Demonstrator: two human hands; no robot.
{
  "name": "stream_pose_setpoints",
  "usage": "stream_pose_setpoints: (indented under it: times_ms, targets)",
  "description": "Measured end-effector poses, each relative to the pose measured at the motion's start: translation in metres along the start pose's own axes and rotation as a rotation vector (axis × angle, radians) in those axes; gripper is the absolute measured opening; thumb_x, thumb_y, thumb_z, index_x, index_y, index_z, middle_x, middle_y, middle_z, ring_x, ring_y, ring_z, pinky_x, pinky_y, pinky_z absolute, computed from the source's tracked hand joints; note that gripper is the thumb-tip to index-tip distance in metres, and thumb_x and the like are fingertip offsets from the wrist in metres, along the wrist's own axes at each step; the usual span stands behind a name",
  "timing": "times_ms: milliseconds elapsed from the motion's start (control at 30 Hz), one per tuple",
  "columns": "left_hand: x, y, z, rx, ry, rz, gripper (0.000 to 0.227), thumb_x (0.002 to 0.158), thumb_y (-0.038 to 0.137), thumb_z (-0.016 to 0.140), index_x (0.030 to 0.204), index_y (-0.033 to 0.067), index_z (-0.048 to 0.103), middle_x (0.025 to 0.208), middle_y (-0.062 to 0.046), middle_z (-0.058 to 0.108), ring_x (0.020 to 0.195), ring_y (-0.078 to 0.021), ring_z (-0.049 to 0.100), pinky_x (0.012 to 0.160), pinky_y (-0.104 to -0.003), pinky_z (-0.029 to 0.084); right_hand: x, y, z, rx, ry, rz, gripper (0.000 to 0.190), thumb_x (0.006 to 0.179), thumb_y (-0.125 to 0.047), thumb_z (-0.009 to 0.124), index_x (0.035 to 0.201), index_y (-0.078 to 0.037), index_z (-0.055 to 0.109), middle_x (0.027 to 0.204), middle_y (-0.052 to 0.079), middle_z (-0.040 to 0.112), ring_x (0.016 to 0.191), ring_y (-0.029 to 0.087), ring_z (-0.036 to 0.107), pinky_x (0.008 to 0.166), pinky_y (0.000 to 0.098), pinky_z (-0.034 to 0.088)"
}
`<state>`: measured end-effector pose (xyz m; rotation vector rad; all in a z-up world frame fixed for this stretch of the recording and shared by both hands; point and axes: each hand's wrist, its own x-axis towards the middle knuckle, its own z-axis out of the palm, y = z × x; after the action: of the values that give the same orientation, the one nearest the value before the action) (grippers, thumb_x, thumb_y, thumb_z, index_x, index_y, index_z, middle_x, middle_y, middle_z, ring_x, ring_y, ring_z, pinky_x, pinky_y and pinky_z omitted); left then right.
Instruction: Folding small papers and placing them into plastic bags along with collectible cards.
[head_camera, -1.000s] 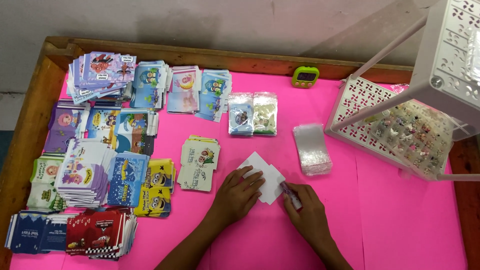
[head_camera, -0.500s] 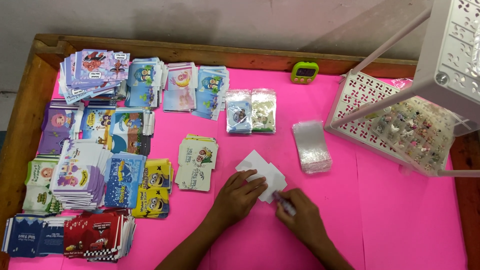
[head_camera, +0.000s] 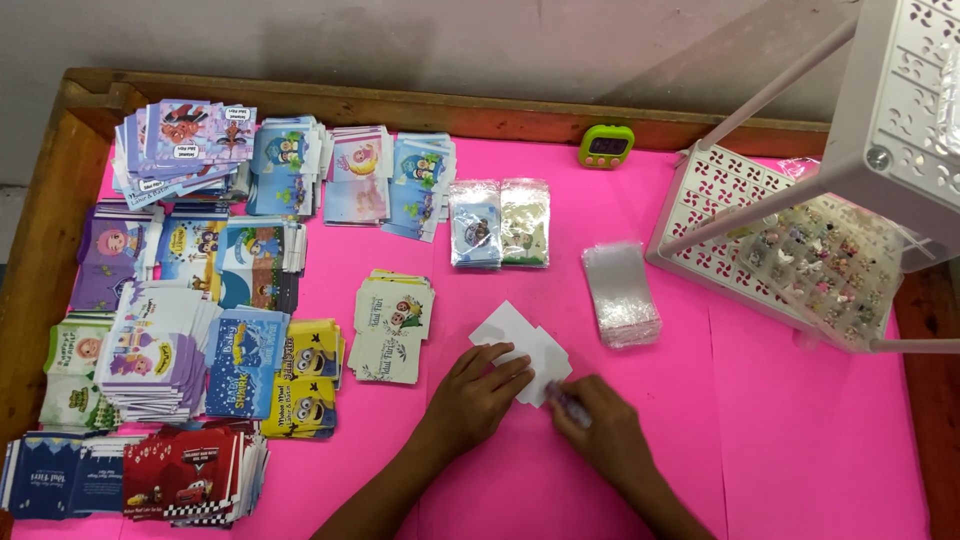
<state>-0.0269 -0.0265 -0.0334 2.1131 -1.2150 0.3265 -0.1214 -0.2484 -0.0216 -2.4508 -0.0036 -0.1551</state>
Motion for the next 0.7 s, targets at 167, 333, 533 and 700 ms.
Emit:
stream_pose_setpoints:
  times_ms: [167, 333, 533, 700]
  targets:
    - [0.001, 0.001, 0.001, 0.012, 0.026, 0.001, 0.023, 0.096, 0.003, 0.067, 0.117, 0.0077, 0.074, 0.127, -0.006, 0.072, 0.123, -0.0344, 0.061, 0.099, -0.049, 0.049, 0.041, -0.004, -0.011, -0.106, 0.090, -0.021, 0.019, 0.086, -0.021, 0.080, 0.102, -0.013, 0.074, 0.089, 0.000, 0.071, 0.072, 0.014, 0.068, 0.060, 0.0311, 0.056]
    - [0.000, 0.001, 0.001, 0.013, 0.014, -0.010, 0.023, 0.096, 0.003, 0.066, 0.117, 0.0083, 0.073, 0.128, -0.005, 0.071, 0.125, -0.0350, 0.060, 0.100, -0.050, 0.048, 0.066, -0.004, 0.003, -0.094, 0.149, -0.123, 0.015, 0.087, -0.014, 0.078, 0.102, -0.011, 0.073, 0.088, 0.001, 0.068, 0.075, 0.016, 0.067, 0.062, 0.0314, 0.054]
    - [0.002, 0.001, -0.002, 0.011, 0.024, 0.003, 0.019, 0.097, 0.004, 0.067, 0.115, 0.0064, 0.074, 0.126, -0.007, 0.072, 0.122, -0.0370, 0.061, 0.097, -0.049, 0.050, 0.058, 0.003, 0.001, -0.078, 0.059, -0.053, 0.023, 0.084, -0.019, 0.081, 0.104, -0.012, 0.073, 0.090, 0.001, 0.069, 0.075, 0.016, 0.068, 0.062, 0.0320, 0.056]
    - [0.001, 0.001, 0.000, -0.003, 0.016, 0.006, 0.020, 0.098, 0.003, 0.065, 0.117, 0.0053, 0.073, 0.127, -0.007, 0.071, 0.124, -0.0373, 0.059, 0.098, -0.050, 0.048, 0.066, -0.005, 0.007, -0.083, 0.096, -0.021, 0.016, 0.085, -0.017, 0.079, 0.099, -0.011, 0.072, 0.088, -0.001, 0.069, 0.073, 0.016, 0.067, 0.059, 0.0319, 0.053]
